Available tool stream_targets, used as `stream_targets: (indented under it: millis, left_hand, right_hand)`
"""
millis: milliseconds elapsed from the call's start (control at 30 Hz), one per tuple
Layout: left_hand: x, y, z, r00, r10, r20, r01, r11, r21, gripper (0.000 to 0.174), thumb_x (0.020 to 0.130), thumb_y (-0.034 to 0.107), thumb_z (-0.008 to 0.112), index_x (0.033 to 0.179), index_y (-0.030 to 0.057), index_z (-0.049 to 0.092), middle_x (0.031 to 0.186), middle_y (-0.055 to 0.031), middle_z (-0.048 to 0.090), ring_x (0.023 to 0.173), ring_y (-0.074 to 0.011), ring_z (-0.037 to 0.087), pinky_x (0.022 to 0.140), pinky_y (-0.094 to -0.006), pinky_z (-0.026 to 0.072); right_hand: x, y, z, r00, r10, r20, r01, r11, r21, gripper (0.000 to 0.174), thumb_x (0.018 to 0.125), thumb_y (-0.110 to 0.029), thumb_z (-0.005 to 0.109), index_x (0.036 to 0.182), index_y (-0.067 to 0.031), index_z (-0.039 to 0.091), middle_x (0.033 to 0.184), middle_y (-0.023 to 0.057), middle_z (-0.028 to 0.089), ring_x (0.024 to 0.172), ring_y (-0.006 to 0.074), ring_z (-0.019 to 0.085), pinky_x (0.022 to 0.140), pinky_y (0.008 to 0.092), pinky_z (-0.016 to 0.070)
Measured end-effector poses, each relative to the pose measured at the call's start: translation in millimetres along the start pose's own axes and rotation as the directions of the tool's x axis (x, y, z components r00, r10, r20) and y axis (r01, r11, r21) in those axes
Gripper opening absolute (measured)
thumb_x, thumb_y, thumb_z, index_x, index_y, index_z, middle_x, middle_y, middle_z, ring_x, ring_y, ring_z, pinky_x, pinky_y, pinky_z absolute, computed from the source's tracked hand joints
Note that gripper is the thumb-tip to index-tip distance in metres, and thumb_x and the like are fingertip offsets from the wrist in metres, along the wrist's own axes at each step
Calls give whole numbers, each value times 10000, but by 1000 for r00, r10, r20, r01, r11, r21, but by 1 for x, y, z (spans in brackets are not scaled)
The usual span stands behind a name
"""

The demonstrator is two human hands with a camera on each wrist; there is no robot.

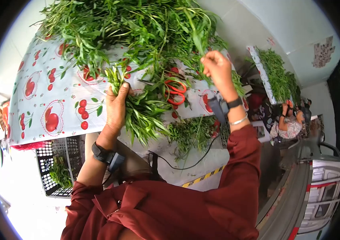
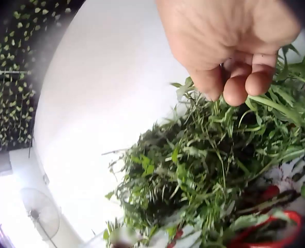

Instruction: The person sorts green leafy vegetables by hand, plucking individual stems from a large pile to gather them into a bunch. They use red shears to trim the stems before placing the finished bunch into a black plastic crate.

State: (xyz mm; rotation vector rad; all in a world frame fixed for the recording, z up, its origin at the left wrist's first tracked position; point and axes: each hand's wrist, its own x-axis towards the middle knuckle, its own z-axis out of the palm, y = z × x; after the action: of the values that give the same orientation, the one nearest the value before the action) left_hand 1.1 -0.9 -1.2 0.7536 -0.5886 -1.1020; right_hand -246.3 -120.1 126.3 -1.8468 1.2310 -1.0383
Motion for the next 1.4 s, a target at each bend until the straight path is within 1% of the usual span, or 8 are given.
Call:
stream_targets:
  millis: [67, 267, 433, 567, 667, 800, 1167, 1400]
  left_hand:
    - [1, -3, -3, 1000, 21, 17, -21, 999, 46, 173, 890, 177, 545, 1029, 73, 534, 737, 22, 541, 687, -73, 495, 666, -225, 422]
    - [0, 0, -2, 1000, -11, 20, 12, 1000, -20, 164, 906, 200, 517, 1013, 76, 513, 755, 1, 563, 703, -89, 500, 676, -231, 419]
    - [2, -1, -1, 1000, 6, -8, -7, 998, -59, 150, 901, 198, 523, 969, 66, 509, 808, -42, 602, 726, -114, 553, 668, -262, 486]
    - [2, -1, 0, 1000, 21, -13, -22, 997, -74, 191, 904, 201, 515, 998, 34, 510, 868, -73, 601, 769, -132, 566, 697, -274, 493]
    - [2, 0, -1, 1000, -13, -11, 12, 995, -101, 239, 912, 198, 500, 1077, 26, 481, 916, -68, 593, 795, -132, 549, 727, -270, 470]
    - [4, -2, -1, 1000, 24, -12, -25, 995, -98, 195, 909, 197, 503, 1010, 31, 519, 867, -67, 598, 769, -123, 565, 692, -272, 495]
    - [1, 6, 2, 999, -26, 29, 30, 990, -141, 229, 905, 202, 505, 1059, 33, 487, 943, -136, 623, 790, -154, 596, 701, -291, 517]
    - [0, 9, 1, 994, -106, 19, 107, 986, -127, 224, 887, 200, 545, 1039, 43, 497, 844, -73, 609, 749, -126, 571, 660, -262, 495]
  right_hand:
    - [-18, -2, 26, 999, 36, 33, -36, 999, 8, 79, 803, -47, 608, 824, -42, 533, 638, -19, 525, 480, 42, 468, 419, 180, 355]
    - [-56, -5, 73, 970, -65, 236, 102, 984, -146, 121, 784, 38, 588, 750, -10, 482, 680, 6, 473, 530, 54, 473, 447, 215, 353]
    - [-71, -3, 83, 939, -149, 310, 266, 886, -380, 135, 728, -5, 614, 757, 1, 483, 732, 99, 499, 582, 241, 501, 531, 315, 398]
    - [-80, -3, 85, 890, -239, 388, 401, 817, -415, 118, 734, -15, 601, 786, -21, 496, 800, 108, 520, 678, 313, 550, 581, 358, 441]
    - [-87, -1, 85, 848, -290, 442, 484, 763, -428, 105, 744, -22, 595, 792, -30, 502, 824, 102, 522, 688, 320, 550, 585, 373, 447]
    - [-91, 5, 86, 804, -348, 482, 566, 696, -442, 97, 754, -12, 578, 808, -47, 506, 836, 93, 521, 672, 315, 553, 553, 369, 448]
    - [-91, 5, 87, 739, -330, 588, 651, 576, -494, 123, 735, 26, 521, 802, -60, 464, 817, 97, 471, 648, 303, 562, 520, 385, 449]
    - [-90, 7, 87, 744, -302, 596, 642, 571, -512, 118, 744, 14, 510, 809, -73, 466, 824, 99, 472, 654, 309, 561, 513, 396, 446]
